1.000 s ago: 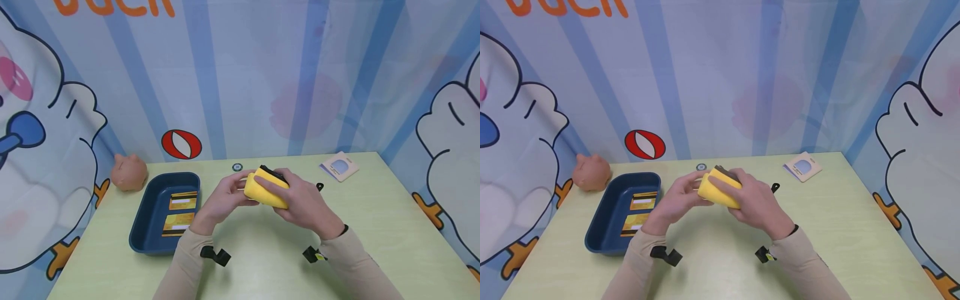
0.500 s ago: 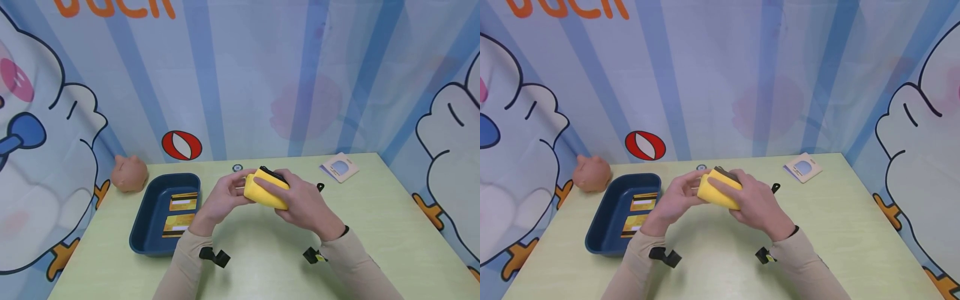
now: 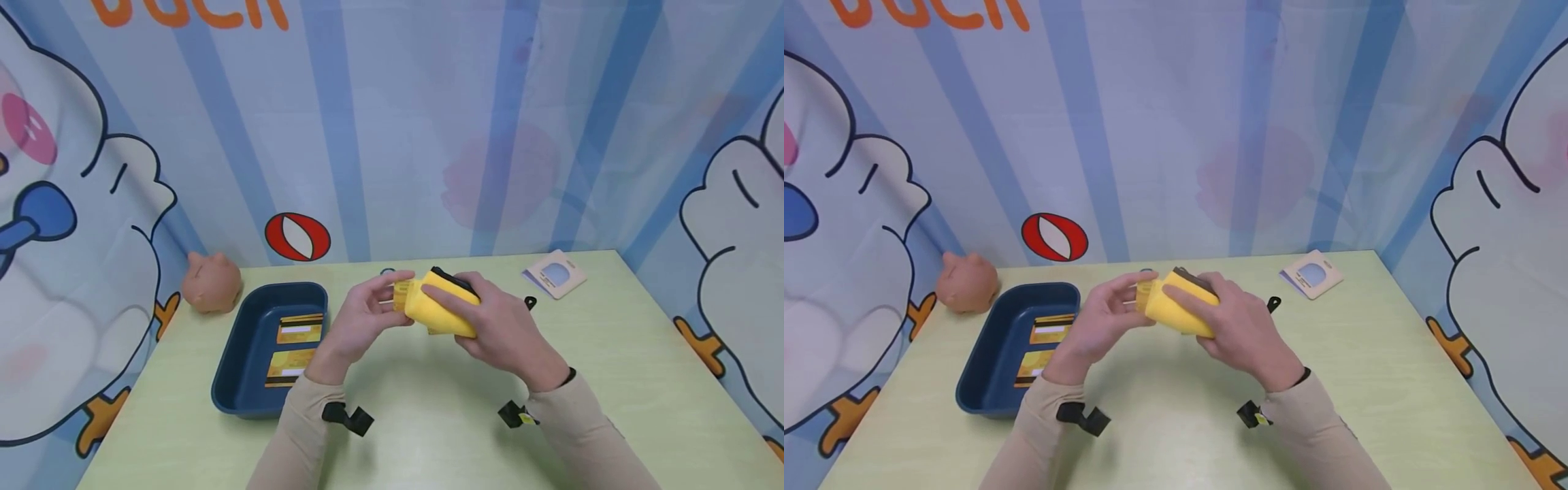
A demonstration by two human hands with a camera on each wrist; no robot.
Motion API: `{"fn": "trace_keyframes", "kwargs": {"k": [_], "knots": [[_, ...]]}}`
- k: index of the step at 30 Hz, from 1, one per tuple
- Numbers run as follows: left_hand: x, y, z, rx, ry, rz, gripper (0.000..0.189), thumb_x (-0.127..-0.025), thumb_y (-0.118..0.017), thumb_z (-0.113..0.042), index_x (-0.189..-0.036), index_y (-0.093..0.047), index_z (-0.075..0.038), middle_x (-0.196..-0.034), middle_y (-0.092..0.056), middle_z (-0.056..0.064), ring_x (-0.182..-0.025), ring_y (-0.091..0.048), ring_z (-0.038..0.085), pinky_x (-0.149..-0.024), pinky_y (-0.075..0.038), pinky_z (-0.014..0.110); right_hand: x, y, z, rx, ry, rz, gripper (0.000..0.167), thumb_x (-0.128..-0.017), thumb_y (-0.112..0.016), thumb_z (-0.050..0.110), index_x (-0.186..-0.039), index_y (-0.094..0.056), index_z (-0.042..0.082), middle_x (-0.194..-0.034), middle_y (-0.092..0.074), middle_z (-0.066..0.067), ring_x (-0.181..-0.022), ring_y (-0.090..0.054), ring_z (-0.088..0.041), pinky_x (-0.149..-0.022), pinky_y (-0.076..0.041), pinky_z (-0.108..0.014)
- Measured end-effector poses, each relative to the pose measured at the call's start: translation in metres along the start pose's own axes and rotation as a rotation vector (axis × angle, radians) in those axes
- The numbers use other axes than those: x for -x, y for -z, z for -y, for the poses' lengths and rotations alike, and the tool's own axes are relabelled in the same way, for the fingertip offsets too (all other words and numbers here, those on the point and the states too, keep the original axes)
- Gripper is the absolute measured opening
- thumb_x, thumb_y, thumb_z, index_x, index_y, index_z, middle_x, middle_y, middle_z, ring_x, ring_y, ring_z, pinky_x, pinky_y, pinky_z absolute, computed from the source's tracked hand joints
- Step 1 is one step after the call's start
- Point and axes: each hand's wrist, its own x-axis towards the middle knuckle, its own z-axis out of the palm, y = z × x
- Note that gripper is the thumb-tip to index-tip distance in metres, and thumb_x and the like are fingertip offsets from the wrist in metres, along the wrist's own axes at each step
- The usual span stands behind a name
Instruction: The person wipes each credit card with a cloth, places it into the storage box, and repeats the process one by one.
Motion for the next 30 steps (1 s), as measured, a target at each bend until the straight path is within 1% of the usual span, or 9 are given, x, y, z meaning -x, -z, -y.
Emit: {"fn": "trace_keyframes", "kwargs": {"k": [2,9,15,20,26,30], "knots": [[0.001,0.000,-0.002,0.009,0.005,-0.007,0.058,-0.098,-0.065,0.008,-0.152,-0.055,-0.011,-0.141,-0.061,0.019,-0.116,-0.070,0.031,-0.095,-0.061,0.040,0.001,0.001,-0.002,0.001,-0.002,-0.004,0.091,-0.076,-0.091,0.016,-0.154,-0.051,0.037,-0.133,-0.060,-0.021,-0.092,-0.069,-0.033,-0.061,-0.062,-0.044],[0.003,0.005,-0.005,0.074,-0.010,0.000,0.058,-0.099,-0.064,0.008,-0.154,-0.052,-0.009,-0.139,-0.061,0.022,-0.115,-0.070,0.031,-0.095,-0.061,0.037,0.003,0.004,-0.005,0.001,0.003,-0.017,0.091,-0.076,-0.092,0.017,-0.155,-0.051,0.036,-0.132,-0.061,-0.020,-0.091,-0.069,-0.033,-0.061,-0.062,-0.044],[0.005,0.008,-0.005,0.087,-0.004,-0.007,0.058,-0.100,-0.064,0.006,-0.155,-0.051,-0.009,-0.139,-0.061,0.023,-0.115,-0.070,0.030,-0.094,-0.061,0.035,0.004,0.006,-0.008,0.003,-0.015,-0.007,0.092,-0.074,-0.094,0.016,-0.154,-0.052,0.035,-0.132,-0.061,-0.020,-0.092,-0.069,-0.033,-0.063,-0.062,-0.044],[0.005,0.011,-0.005,0.098,-0.003,-0.009,0.059,-0.100,-0.064,0.006,-0.155,-0.050,-0.009,-0.138,-0.060,0.024,-0.116,-0.068,0.032,-0.093,-0.062,0.034,0.004,0.006,-0.009,-0.005,-0.025,-0.004,0.089,-0.075,-0.093,0.016,-0.153,-0.054,0.035,-0.133,-0.061,-0.021,-0.096,-0.069,-0.034,-0.065,-0.063,-0.045],[0.005,0.014,-0.005,0.099,0.005,-0.025,0.059,-0.100,-0.065,0.004,-0.155,-0.050,-0.011,-0.139,-0.061,0.022,-0.114,-0.070,0.030,-0.093,-0.062,0.036,0.002,0.007,-0.011,-0.011,-0.020,-0.013,0.086,-0.077,-0.092,0.017,-0.153,-0.055,0.034,-0.132,-0.061,-0.021,-0.095,-0.069,-0.034,-0.064,-0.063,-0.045],[0.004,0.015,-0.003,0.119,0.013,-0.036,0.059,-0.100,-0.064,0.005,-0.155,-0.052,-0.013,-0.140,-0.061,0.024,-0.113,-0.071,0.031,-0.094,-0.062,0.036,0.002,0.008,-0.013,-0.010,-0.023,-0.022,0.086,-0.077,-0.092,0.016,-0.152,-0.055,0.034,-0.132,-0.061,-0.020,-0.095,-0.069,-0.034,-0.063,-0.062,-0.045]]}}
